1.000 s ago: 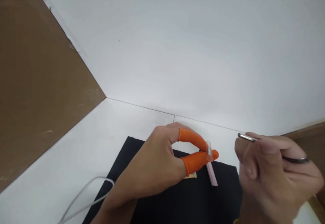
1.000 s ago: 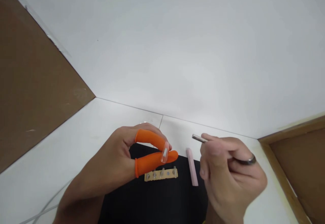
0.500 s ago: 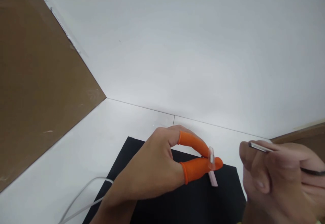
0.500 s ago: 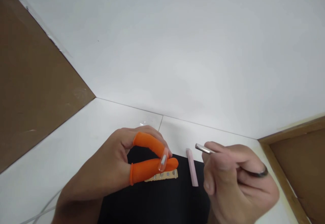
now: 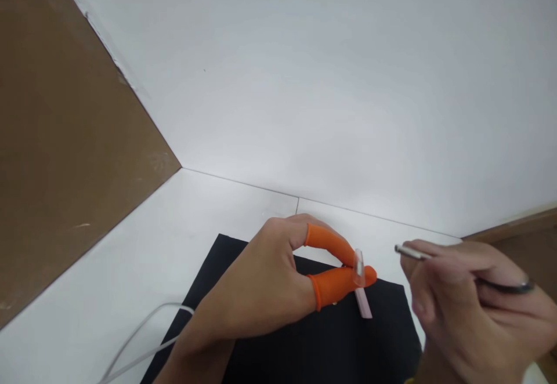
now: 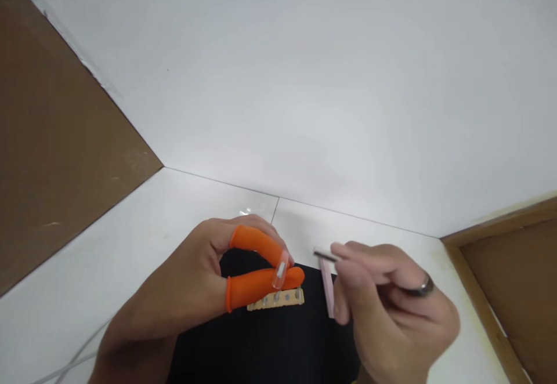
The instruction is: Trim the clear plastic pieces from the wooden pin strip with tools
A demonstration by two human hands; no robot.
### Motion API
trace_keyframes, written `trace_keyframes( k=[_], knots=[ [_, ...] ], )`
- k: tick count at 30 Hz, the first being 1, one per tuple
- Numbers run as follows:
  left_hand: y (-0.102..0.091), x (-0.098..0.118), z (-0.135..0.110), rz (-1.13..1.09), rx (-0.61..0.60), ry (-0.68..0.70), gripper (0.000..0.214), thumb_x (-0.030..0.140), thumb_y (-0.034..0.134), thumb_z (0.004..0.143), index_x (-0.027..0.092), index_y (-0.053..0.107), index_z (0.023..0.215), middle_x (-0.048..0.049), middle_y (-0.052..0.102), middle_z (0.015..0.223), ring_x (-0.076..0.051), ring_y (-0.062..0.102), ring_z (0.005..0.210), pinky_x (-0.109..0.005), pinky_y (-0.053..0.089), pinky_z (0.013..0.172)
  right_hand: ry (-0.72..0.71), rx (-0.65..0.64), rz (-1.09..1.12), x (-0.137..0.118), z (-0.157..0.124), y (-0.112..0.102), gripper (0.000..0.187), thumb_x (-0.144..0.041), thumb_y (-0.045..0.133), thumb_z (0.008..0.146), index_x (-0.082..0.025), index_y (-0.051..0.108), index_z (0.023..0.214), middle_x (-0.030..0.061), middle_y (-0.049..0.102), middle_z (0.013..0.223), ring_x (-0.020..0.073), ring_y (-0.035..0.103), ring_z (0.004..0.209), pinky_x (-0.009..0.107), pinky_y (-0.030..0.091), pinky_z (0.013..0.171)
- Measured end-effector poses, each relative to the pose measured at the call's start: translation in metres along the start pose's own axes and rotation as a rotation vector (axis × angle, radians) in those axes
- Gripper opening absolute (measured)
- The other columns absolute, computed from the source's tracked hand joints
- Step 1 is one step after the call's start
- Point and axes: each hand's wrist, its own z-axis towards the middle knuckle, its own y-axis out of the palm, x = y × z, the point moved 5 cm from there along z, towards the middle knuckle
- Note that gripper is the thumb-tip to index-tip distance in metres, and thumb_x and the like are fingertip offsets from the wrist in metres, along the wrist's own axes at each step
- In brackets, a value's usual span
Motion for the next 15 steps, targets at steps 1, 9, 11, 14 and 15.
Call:
trace_keyframes(
  k=[1,9,11,14,15],
  knots=[
    [-0.001,0.0,0.001,-0.004,-0.001,-0.006,0.013,0.041,0.084,0.088,0.028,0.08,0.09,0.0046,0.076,0.096,-0.013,0.069,0.088,-0.025,0.053,0.077,-0.013,-0.089,-0.006,-0.003,0.0,0.001,0.007,-0.021,0.078,0.095,-0.024,0.083,0.097,-0.0084,0.061,0.051,0.0062,0.046,0.033,0.029,0.048,0.044],
    [-0.002,-0.001,-0.001,0.023,0.003,0.0,0.011,0.04,0.084,0.088,0.029,0.08,0.089,0.0051,0.077,0.096,-0.014,0.071,0.09,-0.025,0.055,0.081,0.015,0.036,-0.035,0.004,-0.005,-0.005,0.004,-0.021,0.079,0.093,-0.023,0.083,0.093,-0.0081,0.058,0.051,0.0072,0.044,0.036,0.03,0.043,0.042],
    [-0.002,-0.001,-0.003,0.029,0.004,0.001,0.012,0.04,0.083,0.088,0.029,0.08,0.089,0.005,0.077,0.096,-0.014,0.071,0.09,-0.025,0.055,0.082,0.026,0.093,-0.033,0.004,-0.005,-0.005,0.004,-0.02,0.081,0.092,-0.022,0.082,0.089,-0.0075,0.06,0.053,0.0065,0.045,0.037,0.03,0.043,0.043],
    [-0.003,0.0,-0.003,0.024,0.002,-0.007,0.013,0.042,0.083,0.089,0.029,0.081,0.089,0.0045,0.077,0.096,-0.013,0.071,0.087,-0.025,0.056,0.08,0.034,0.008,-0.078,-0.003,-0.001,-0.008,0.001,-0.024,0.082,0.091,-0.024,0.083,0.092,-0.0066,0.063,0.054,0.0082,0.051,0.038,0.031,0.048,0.047],
    [-0.003,0.001,-0.002,0.021,0.003,-0.013,0.014,0.042,0.083,0.089,0.029,0.081,0.09,0.0044,0.077,0.096,-0.013,0.071,0.087,-0.025,0.056,0.079,0.037,-0.075,-0.089,-0.006,0.002,-0.009,0.004,-0.024,0.081,0.092,-0.026,0.083,0.095,-0.0066,0.062,0.053,0.0092,0.052,0.038,0.031,0.049,0.046]
  ],
)
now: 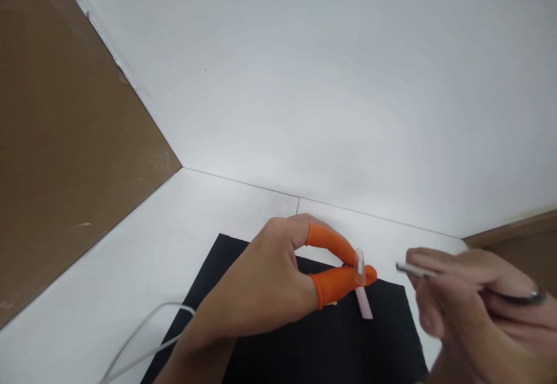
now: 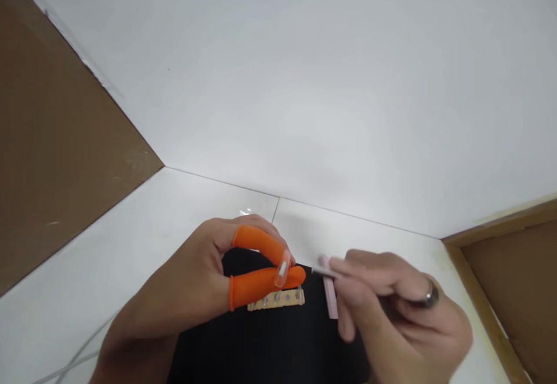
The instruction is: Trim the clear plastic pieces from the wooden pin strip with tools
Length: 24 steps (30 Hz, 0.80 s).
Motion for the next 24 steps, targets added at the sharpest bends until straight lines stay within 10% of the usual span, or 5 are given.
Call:
trace_keyframes(
  k=[4,11,17,24],
  knots=[
    [-0.0018,0.0042,0.0027,0.001,0.002,-0.006,0.015,0.043,0.085,0.087,0.029,0.081,0.09,0.004,0.078,0.096,-0.015,0.072,0.091,-0.026,0.056,0.083,-0.033,-0.473,0.006,-0.0071,0.0026,0.0063,0.014,-0.021,0.08,0.092,-0.029,0.083,0.103,-0.0072,0.066,0.052,0.0103,0.057,0.035,0.029,0.054,0.046],
    [-0.002,0.0005,-0.0022,-0.001,-0.013,-0.007,0.015,0.042,0.084,0.087,0.028,0.08,0.087,0.0045,0.076,0.093,-0.014,0.071,0.088,-0.025,0.055,0.08,0.054,0.144,0.038,0.0013,-0.0029,0.0015,0.005,-0.025,0.079,0.093,-0.025,0.083,0.091,-0.0097,0.054,0.045,0.0055,0.043,0.033,0.029,0.043,0.045],
    [-0.003,0.0034,0.0018,-0.007,-0.011,-0.023,0.013,0.041,0.085,0.087,0.029,0.081,0.09,0.0042,0.077,0.095,-0.014,0.071,0.09,-0.025,0.055,0.081,-0.018,-0.41,0.106,-0.0074,-0.0003,0.0086,0.014,-0.022,0.076,0.096,-0.028,0.082,0.107,-0.0083,0.061,0.05,0.0095,0.055,0.034,0.03,0.045,0.042],
    [-0.0025,-0.0011,-0.0017,-0.013,-0.017,-0.018,0.016,0.042,0.084,0.088,0.027,0.08,0.088,0.003,0.076,0.094,-0.015,0.071,0.089,-0.026,0.055,0.078,0.057,0.146,0.054,-0.0013,-0.0052,0.0011,0.007,-0.031,0.079,0.095,-0.026,0.082,0.092,-0.0099,0.051,0.047,0.0063,0.04,0.034,0.034,0.047,0.05]
  ],
)
